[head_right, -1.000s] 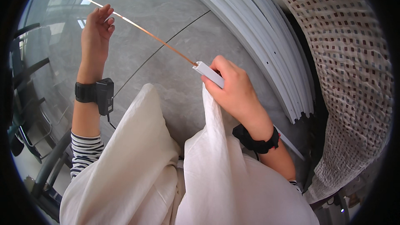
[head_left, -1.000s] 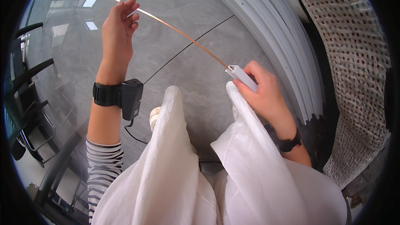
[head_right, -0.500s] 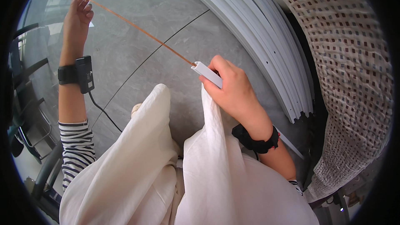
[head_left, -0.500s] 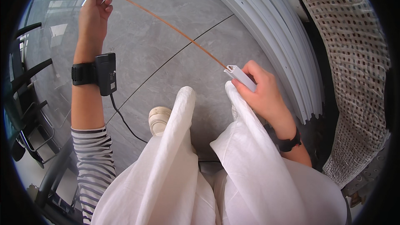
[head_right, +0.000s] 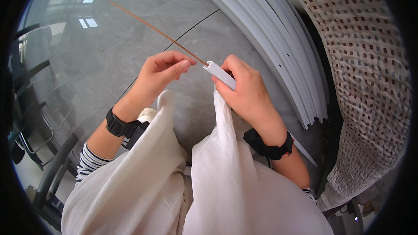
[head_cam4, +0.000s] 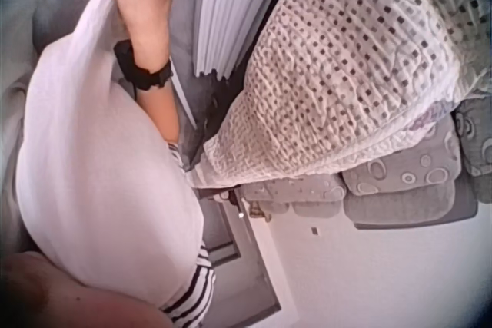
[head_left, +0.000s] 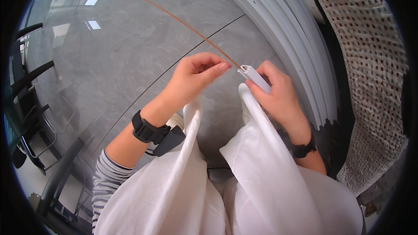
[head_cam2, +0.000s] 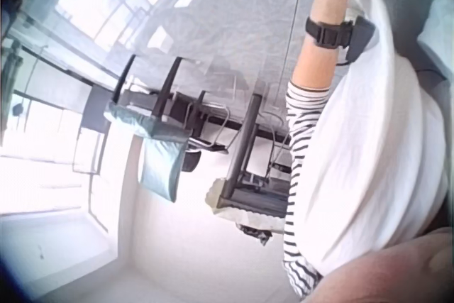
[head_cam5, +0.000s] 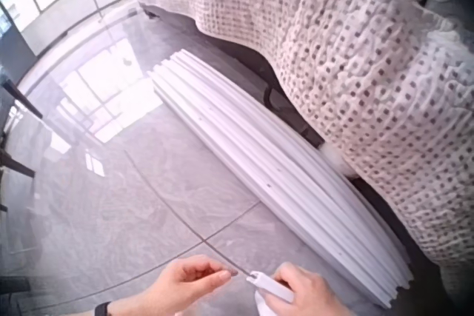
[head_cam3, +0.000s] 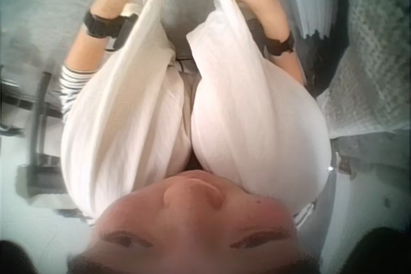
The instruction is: The person sits on the floor and assembles furniture components by inserting copper wires into white plastic channels and attaching white plastic brackets. The person handles multiple long white plastic pieces and small white brackets, organizing them on the floor and a nearby sofa.
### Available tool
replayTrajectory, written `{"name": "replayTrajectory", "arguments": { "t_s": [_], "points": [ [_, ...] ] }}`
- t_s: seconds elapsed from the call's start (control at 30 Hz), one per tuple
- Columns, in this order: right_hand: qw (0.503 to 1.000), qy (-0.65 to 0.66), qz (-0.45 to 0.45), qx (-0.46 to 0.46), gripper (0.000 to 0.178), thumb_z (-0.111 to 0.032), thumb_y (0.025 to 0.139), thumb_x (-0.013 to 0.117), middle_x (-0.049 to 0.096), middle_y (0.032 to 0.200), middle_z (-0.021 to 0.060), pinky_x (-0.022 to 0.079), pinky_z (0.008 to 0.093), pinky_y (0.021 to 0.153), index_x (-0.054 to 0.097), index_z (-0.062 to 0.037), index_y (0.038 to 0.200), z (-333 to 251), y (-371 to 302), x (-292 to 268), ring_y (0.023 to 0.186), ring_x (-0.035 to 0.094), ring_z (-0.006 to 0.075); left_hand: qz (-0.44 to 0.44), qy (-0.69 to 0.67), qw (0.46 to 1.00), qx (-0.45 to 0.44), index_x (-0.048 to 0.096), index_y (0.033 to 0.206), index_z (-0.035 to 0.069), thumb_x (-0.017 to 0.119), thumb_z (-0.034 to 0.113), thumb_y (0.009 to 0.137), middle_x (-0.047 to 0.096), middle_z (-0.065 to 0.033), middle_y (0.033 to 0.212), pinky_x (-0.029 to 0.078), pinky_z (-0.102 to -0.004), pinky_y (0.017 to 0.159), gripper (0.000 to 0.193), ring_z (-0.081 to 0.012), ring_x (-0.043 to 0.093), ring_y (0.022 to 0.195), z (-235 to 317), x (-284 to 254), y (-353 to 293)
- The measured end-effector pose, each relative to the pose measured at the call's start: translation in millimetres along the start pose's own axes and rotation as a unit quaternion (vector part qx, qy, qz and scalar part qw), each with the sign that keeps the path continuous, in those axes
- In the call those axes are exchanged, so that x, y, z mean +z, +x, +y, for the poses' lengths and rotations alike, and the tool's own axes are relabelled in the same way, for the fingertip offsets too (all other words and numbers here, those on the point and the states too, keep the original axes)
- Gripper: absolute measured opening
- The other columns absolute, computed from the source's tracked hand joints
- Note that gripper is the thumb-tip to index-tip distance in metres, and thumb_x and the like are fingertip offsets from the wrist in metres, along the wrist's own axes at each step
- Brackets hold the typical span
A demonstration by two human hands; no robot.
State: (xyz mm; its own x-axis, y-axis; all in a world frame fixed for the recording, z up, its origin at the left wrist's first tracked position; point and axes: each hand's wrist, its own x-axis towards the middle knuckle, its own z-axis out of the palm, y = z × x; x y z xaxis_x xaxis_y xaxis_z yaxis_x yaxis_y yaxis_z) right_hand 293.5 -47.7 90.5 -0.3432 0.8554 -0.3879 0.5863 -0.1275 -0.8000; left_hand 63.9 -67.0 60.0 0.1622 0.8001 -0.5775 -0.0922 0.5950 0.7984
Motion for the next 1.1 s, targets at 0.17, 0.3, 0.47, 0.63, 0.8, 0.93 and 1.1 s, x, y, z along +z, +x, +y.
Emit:
{"name": "replayTrajectory", "arguments": {
  "t_s": [0.17, 0.3, 0.47, 0.63, 0.8, 0.93, 1.1],
  "points": [
    [1.000, -0.010, 0.014, -0.007, 0.021, -0.010, 0.085, 0.072, 0.062, 0.078, 0.0139, 0.047, 0.0370, 0.062, 0.053, -0.0008, 0.088, 3.1, -1.8, 0.8, 0.066, 0.059, 0.0278, 0.237, 0.024, 0.960, 0.146, 0.053, 0.140, 0.008, 0.056, 0.014, 0.092, 0.066, -0.0070, 0.124, 0.044, -0.0237, 0.082, 0.049, -0.0098, 0.062, 0.095, 29.9, -75.5, 25.7],
    [1.000, -0.008, 0.002, -0.005, 0.021, -0.010, 0.085, 0.072, 0.062, 0.079, 0.0143, 0.047, 0.0373, 0.063, 0.053, -0.0010, 0.088, 3.1, -1.9, 2.5, 0.067, 0.060, 0.0287, 0.299, 0.104, 0.914, 0.254, 0.053, 0.143, 0.011, 0.056, 0.016, 0.089, 0.065, -0.0088, 0.130, 0.045, -0.0272, 0.086, 0.055, -0.0125, 0.064, 0.101, 61.2, -121.5, 31.6],
    [1.000, -0.012, 0.002, -0.006, 0.021, -0.010, 0.085, 0.072, 0.063, 0.080, 0.0147, 0.047, 0.0381, 0.063, 0.053, -0.0012, 0.088, 2.8, -2.3, 2.2, 0.069, 0.062, 0.0301, 0.302, 0.162, 0.905, 0.253, 0.066, 0.131, 0.012, 0.055, 0.017, 0.091, 0.070, -0.0063, 0.122, 0.043, -0.0276, 0.089, 0.041, -0.0118, 0.063, 0.099, 54.0, -106.4, 26.3],
    [1.000, -0.013, 0.007, -0.010, 0.021, -0.010, 0.085, 0.072, 0.064, 0.080, 0.0151, 0.048, 0.0384, 0.063, 0.054, -0.0012, 0.089, 1.3, -3.5, 0.7, 0.069, 0.062, 0.0307, 0.302, 0.172, 0.901, 0.259, 0.066, 0.132, 0.010, 0.055, 0.016, 0.092, 0.070, -0.0054, 0.122, 0.041, -0.0241, 0.085, 0.042, -0.0093, 0.060, 0.095, 49.6, -94.3, 23.3],
    [1.000, -0.011, 0.006, -0.006, 0.021, -0.010, 0.085, 0.072, 0.064, 0.080, 0.0151, 0.048, 0.0383, 0.064, 0.054, -0.0012, 0.089, -0.5, -4.1, 1.5, 0.069, 0.062, 0.0305, 0.292, 0.158, 0.900, 0.281, 0.067, 0.130, 0.010, 0.055, 0.014, 0.093, 0.071, -0.0046, 0.120, 0.043, -0.0256, 0.083, 0.039, -0.0103, 0.062, 0.094, 55.1, -98.9, 20.9],
    [1.000, -0.012, 0.002, -0.009, 0.021, -0.010, 0.085, 0.072, 0.064, 0.080, 0.0151, 0.048, 0.0383, 0.064, 0.054, -0.0011, 0.088, -0.2, -4.2, 1.5, 0.070, 0.062, 0.0303, 0.275, 0.164, 0.907, 0.275, 0.067, 0.128, 0.007, 0.056, 0.011, 0.092, 0.069, -0.0051, 0.123, 0.046, -0.0260, 0.083, 0.037, -0.0113, 0.063, 0.095, 51.8, -104.9, 18.4],
    [1.000, -0.016, 0.007, -0.015, 0.021, -0.010, 0.085, 0.072, 0.064, 0.081, 0.0152, 0.048, 0.0382, 0.064, 0.054, -0.0010, 0.088, 1.6, -4.3, 1.2, 0.070, 0.062, 0.0303, 0.254, 0.136, 0.922, 0.260, 0.056, 0.138, 0.006, 0.058, 0.007, 0.093, 0.065, -0.0079, 0.126, 0.049, -0.0277, 0.089, 0.046, -0.0119, 0.062, 0.099, 44.7, -65.0, 13.0]
  ]
}}
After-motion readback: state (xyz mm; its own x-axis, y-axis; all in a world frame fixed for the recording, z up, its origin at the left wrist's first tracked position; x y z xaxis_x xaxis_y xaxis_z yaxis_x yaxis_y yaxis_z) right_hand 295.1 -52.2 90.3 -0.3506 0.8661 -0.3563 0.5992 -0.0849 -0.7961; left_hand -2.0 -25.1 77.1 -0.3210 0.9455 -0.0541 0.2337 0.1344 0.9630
